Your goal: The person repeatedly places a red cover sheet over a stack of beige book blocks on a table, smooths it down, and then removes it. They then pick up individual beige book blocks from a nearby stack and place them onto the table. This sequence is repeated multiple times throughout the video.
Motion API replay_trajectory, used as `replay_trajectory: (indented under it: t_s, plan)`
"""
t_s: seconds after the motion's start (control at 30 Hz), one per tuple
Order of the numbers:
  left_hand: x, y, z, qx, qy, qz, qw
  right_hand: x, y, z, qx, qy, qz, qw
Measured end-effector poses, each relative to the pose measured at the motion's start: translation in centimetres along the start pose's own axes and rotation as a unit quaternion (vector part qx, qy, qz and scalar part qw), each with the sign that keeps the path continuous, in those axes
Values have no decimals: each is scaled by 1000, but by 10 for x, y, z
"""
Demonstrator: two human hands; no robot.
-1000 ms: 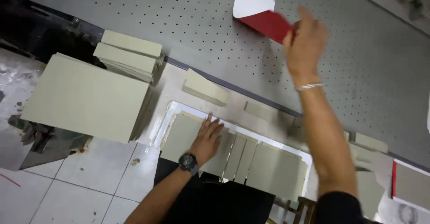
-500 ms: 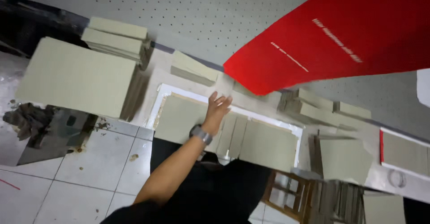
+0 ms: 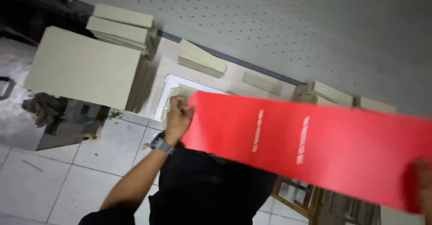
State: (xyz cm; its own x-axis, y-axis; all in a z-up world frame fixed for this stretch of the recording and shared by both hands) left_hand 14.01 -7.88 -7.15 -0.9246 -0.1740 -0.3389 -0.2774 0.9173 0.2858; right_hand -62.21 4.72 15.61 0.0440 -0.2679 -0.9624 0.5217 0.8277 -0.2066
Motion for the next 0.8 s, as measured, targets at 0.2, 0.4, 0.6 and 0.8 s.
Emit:
replay_trajectory:
  t_s: [0.2,0.4,0.6,0.8]
  plan:
    - [-57,-29,-6,140,-289,-17,947,56,105,147,36,-370,140,918]
    - [-50,-54,4,124,-383,-12,915,75,129,183,83,-311,188,928]
    - [-48,-66,29,178,-365,-55,912,69,130,217,101,-334,183,919]
    - [-46,-71,36,195,-353,-74,912,81,124,210,79,-338,171,922]
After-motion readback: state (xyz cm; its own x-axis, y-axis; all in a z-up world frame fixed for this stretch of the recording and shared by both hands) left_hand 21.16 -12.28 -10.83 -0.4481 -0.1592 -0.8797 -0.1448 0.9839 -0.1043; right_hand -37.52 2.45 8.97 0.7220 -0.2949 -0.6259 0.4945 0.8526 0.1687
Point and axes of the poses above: each hand's wrist, its own y-axis away from the middle knuckle, its own x-axis out of the palm, z = x × y, the point moved 6 cm from there along -y, towards the middle knuckle, and after that the axes turned 9 degrees about -y, right-handed, at the moved point
